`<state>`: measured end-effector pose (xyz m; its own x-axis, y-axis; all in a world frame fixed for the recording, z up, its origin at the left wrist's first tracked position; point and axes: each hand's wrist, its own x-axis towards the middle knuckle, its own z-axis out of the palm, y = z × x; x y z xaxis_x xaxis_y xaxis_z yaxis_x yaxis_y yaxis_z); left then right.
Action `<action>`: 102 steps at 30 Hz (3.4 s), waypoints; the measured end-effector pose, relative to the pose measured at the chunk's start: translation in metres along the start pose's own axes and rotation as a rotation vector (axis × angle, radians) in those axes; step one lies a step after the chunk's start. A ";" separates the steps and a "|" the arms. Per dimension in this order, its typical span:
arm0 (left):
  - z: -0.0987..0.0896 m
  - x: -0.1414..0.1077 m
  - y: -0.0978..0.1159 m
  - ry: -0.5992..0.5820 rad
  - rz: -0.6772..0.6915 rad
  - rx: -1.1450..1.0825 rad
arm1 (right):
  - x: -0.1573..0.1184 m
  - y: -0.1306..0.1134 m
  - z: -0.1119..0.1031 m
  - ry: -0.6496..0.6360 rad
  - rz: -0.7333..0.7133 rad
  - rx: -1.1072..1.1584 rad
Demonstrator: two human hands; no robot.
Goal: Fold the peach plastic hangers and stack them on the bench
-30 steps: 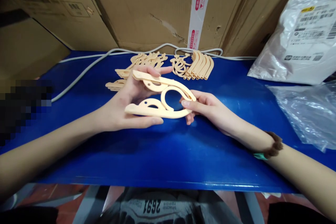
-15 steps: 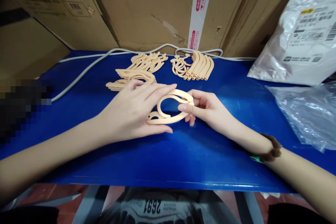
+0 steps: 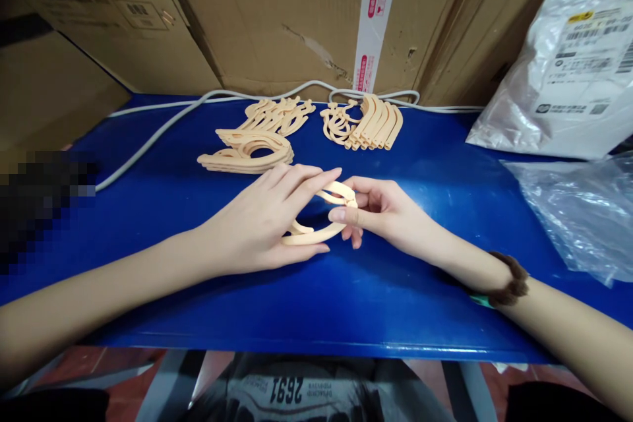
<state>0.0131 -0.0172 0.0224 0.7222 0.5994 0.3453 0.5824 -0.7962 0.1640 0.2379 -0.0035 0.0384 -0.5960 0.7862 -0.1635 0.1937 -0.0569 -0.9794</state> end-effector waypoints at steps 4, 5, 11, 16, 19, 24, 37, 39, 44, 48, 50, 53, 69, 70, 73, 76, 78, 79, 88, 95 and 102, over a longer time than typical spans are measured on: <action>-0.013 0.004 -0.014 0.036 -0.010 0.037 | -0.002 0.001 -0.005 0.058 -0.086 -0.063; -0.020 0.006 -0.021 0.048 -0.022 0.032 | -0.002 0.002 -0.008 0.090 -0.121 -0.120; -0.058 0.004 -0.087 0.049 -0.109 -0.070 | 0.005 0.014 -0.024 0.129 -0.332 -0.750; -0.064 -0.002 -0.122 -0.100 -0.163 -0.203 | 0.007 0.019 -0.029 0.043 -0.453 -1.024; -0.060 -0.003 -0.129 -0.147 -0.196 -0.225 | 0.006 0.020 -0.029 0.021 -0.469 -1.091; -0.053 -0.004 -0.133 -0.137 -0.217 -0.301 | 0.005 0.021 -0.029 0.008 -0.449 -1.114; -0.048 -0.006 -0.126 -0.187 -0.167 -0.416 | 0.007 0.021 -0.027 0.009 -0.456 -1.141; -0.050 -0.006 -0.125 -0.195 -0.186 -0.416 | 0.007 0.021 -0.028 0.009 -0.453 -1.145; -0.052 -0.009 -0.128 -0.171 -0.183 -0.440 | 0.006 0.021 -0.027 0.011 -0.448 -1.149; -0.049 -0.010 -0.137 -0.153 -0.165 -0.384 | 0.007 0.021 -0.027 0.011 -0.449 -1.148; -0.048 -0.010 -0.140 -0.147 -0.170 -0.329 | 0.007 0.021 -0.027 0.011 -0.454 -1.149; -0.046 -0.010 -0.142 -0.145 -0.160 -0.262 | 0.006 0.021 -0.027 0.009 -0.457 -1.153; -0.047 -0.011 -0.141 -0.144 -0.193 -0.281 | 0.007 0.021 -0.027 0.008 -0.457 -1.163; -0.047 -0.011 -0.145 -0.148 -0.207 -0.280 | 0.007 0.021 -0.027 0.008 -0.458 -1.164; -0.054 -0.012 -0.161 -0.155 -0.250 -0.271 | 0.006 0.021 -0.027 0.006 -0.458 -1.164; -0.066 -0.015 -0.176 -0.143 -0.308 -0.309 | 0.005 0.021 -0.026 0.006 -0.458 -1.168; -0.074 -0.019 -0.183 -0.149 -0.376 -0.322 | 0.005 0.021 -0.027 0.007 -0.460 -1.173; -0.077 -0.021 -0.185 -0.152 -0.405 -0.311 | 0.006 0.021 -0.027 0.006 -0.460 -1.175; -0.075 -0.021 -0.172 -0.232 -0.519 -0.033 | 0.006 0.021 -0.027 0.012 -0.481 -1.171; -0.071 -0.018 -0.172 -0.227 -0.518 0.048 | 0.006 0.021 -0.028 0.008 -0.477 -1.166; -0.072 -0.019 -0.170 -0.235 -0.527 0.059 | 0.006 0.021 -0.028 0.011 -0.484 -1.172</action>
<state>-0.1263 0.1014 0.0541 0.3889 0.9211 0.0159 0.9007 -0.3838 0.2037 0.2605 0.0169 0.0201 -0.7931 0.5797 0.1870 0.5333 0.8092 -0.2464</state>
